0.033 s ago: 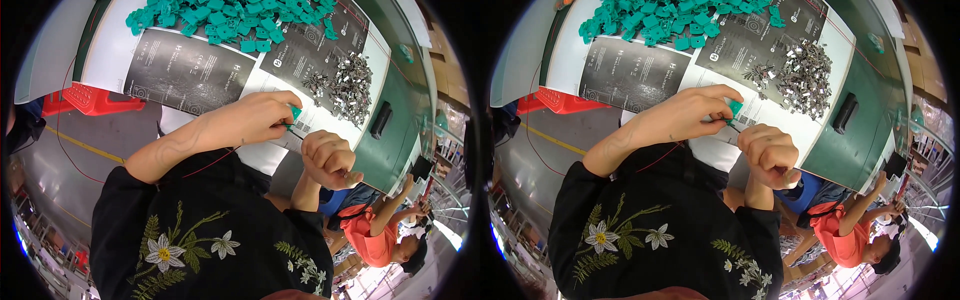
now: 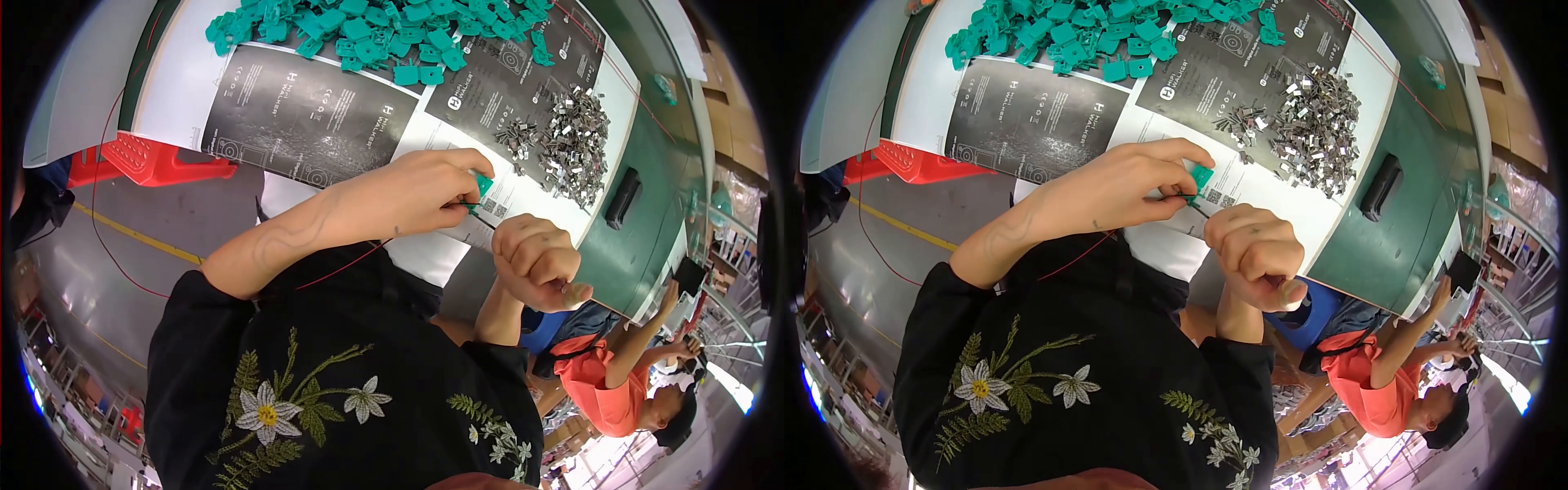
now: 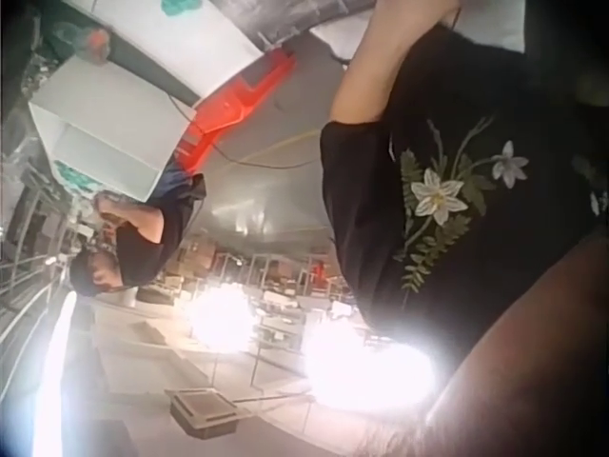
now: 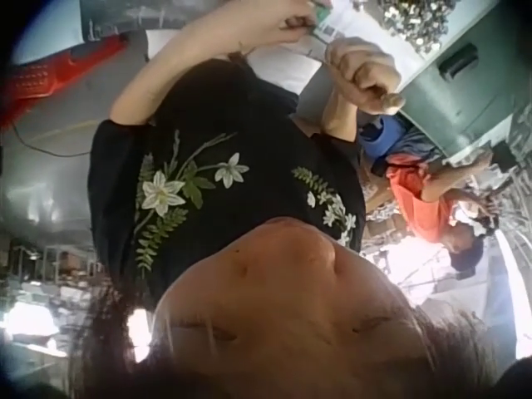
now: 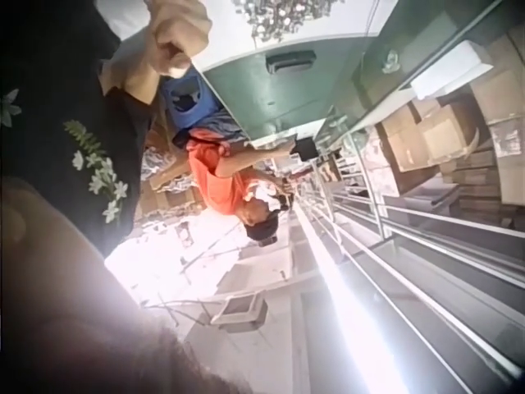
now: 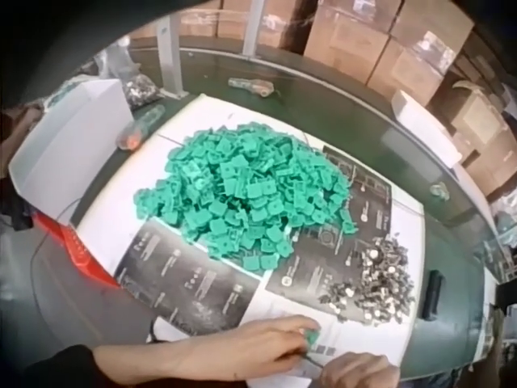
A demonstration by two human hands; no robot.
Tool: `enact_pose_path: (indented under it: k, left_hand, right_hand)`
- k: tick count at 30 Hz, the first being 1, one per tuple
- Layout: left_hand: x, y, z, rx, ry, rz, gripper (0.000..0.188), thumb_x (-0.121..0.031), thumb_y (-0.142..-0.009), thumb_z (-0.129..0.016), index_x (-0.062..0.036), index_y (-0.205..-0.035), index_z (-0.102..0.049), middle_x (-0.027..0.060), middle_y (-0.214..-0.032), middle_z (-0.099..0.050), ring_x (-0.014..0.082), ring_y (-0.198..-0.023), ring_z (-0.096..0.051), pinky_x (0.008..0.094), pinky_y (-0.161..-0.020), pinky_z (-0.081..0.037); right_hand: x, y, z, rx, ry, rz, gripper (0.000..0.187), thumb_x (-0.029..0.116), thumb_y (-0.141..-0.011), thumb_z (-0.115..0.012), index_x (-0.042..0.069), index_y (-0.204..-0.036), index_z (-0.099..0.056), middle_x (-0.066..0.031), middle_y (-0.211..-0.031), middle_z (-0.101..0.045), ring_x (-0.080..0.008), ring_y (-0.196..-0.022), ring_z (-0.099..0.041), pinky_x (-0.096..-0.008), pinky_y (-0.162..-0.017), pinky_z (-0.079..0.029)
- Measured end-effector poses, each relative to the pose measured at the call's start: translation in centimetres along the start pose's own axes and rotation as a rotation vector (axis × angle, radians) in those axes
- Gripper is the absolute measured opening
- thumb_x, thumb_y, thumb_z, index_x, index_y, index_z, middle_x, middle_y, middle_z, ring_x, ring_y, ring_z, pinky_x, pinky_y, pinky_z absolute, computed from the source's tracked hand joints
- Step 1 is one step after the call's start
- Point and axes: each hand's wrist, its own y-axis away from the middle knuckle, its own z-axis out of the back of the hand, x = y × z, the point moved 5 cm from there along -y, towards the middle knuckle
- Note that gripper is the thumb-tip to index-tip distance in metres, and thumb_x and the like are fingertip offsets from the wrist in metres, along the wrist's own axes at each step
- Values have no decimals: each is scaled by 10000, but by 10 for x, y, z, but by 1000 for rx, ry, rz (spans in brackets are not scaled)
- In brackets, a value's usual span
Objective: Manually assembling small green plastic components with metal inserts using a wooden peg tool at a factory workstation.
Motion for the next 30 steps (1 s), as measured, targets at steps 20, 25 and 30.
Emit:
enact_pose_path:
  k: [20,25,30]
  left_hand:
    - [3,-4,1,34,35,38,91,-9,-791,-632,26,-875,-642,66,-1155,-592,163,-720,-625,294,-659,-509]
    - [4,-4,1,46,56,54,93,-5,-790,-634,25,-878,-639,66,-1159,-592,156,-710,-623,285,-658,-512]
    - [3,-4,1,60,54,76,105,-7,-789,-637,21,-889,-636,68,-1163,-591,154,-711,-623,283,-659,-513]
  right_hand:
    - [-5,31,-8,-247,180,394,626,556,-968,-298,116,-524,-268,8,-401,-274,-109,-327,-236,-264,-340,-253]
    - [-6,41,-11,-429,205,446,633,575,-964,-276,121,-524,-265,9,-413,-274,-110,-342,-237,-258,-350,-246]
    - [-3,30,-11,-349,241,376,634,566,-970,-273,114,-525,-277,0,-421,-297,-114,-344,-251,-269,-359,-275]
